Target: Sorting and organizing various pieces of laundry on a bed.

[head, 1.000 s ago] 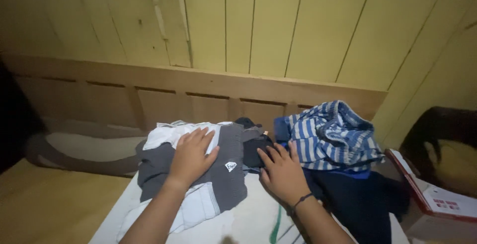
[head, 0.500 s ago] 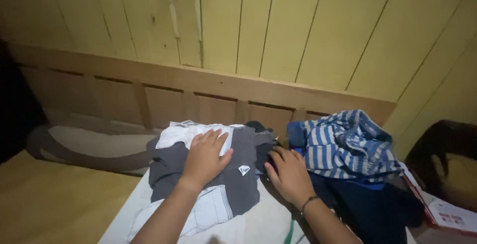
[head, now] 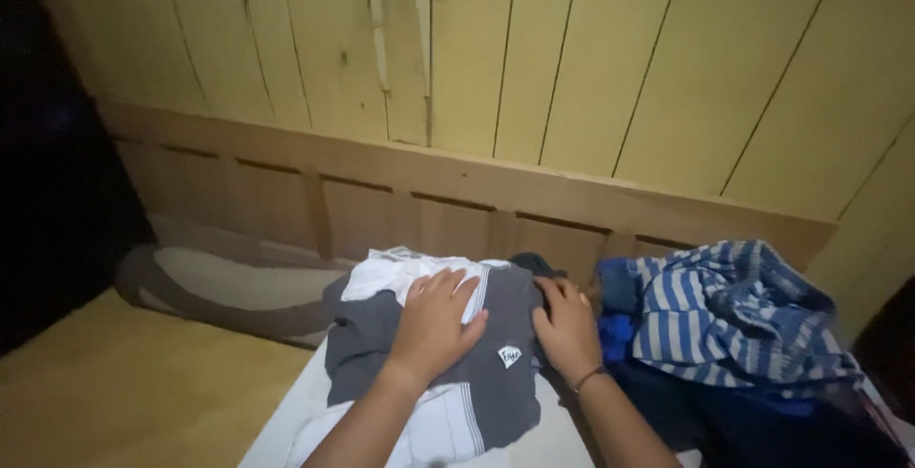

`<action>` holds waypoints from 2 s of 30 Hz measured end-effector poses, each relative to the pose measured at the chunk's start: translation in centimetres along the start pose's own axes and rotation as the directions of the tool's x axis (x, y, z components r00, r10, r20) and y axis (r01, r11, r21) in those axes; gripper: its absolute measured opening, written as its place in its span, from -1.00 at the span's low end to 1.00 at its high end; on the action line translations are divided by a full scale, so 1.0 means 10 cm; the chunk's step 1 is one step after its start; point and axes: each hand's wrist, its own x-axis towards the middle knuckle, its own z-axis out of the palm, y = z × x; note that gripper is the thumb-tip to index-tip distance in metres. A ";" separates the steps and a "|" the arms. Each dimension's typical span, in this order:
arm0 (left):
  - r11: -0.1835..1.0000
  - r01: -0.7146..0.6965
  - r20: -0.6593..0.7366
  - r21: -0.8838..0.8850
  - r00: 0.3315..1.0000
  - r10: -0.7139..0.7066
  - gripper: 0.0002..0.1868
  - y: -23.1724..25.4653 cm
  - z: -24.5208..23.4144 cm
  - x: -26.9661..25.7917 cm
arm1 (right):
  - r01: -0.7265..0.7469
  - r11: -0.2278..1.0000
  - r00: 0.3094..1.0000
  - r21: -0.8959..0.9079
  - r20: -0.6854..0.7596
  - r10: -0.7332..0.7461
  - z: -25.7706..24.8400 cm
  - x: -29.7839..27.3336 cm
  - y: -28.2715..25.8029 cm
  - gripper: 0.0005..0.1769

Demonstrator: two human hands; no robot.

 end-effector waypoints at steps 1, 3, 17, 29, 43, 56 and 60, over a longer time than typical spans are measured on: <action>1.000 0.001 -0.006 -0.013 1.000 -0.001 -0.46 -0.02 0.02 0.00 | 0.002 1.000 1.000 0.017 0.028 -0.003 -0.01 -0.01 0.04 -0.51; 0.997 0.074 0.024 -0.003 0.997 -0.074 -0.43 0.07 0.08 0.01 | -0.009 1.000 1.000 -0.019 0.023 0.010 0.01 -0.05 0.06 -0.54; 0.988 -0.154 0.183 -0.024 0.971 0.156 -0.24 0.63 0.13 -0.08 | 0.022 0.998 0.997 0.054 -0.080 -0.018 -0.04 -0.13 0.03 -0.65; 0.935 0.163 0.076 -0.315 0.986 -0.146 -0.34 0.28 0.19 0.12 | 0.069 0.937 0.996 0.343 -0.074 -0.047 -0.20 -0.20 -0.14 -0.62; 0.720 0.127 -0.143 -0.682 0.943 -0.302 -0.69 -0.42 0.04 0.16 | 0.125 0.966 0.992 0.225 -0.017 -0.124 -0.17 -0.17 -0.19 -0.76; 0.386 0.227 -0.033 -0.894 0.828 -0.560 -0.63 -0.95 0.13 0.02 | 0.006 0.900 0.977 0.435 -0.194 0.087 -0.01 -0.11 0.01 -0.74; 0.512 0.217 0.006 -0.831 0.924 -0.382 -0.64 -0.70 0.15 0.03 | -0.100 0.905 0.972 0.413 -0.155 0.178 -0.03 -0.10 -0.01 -0.71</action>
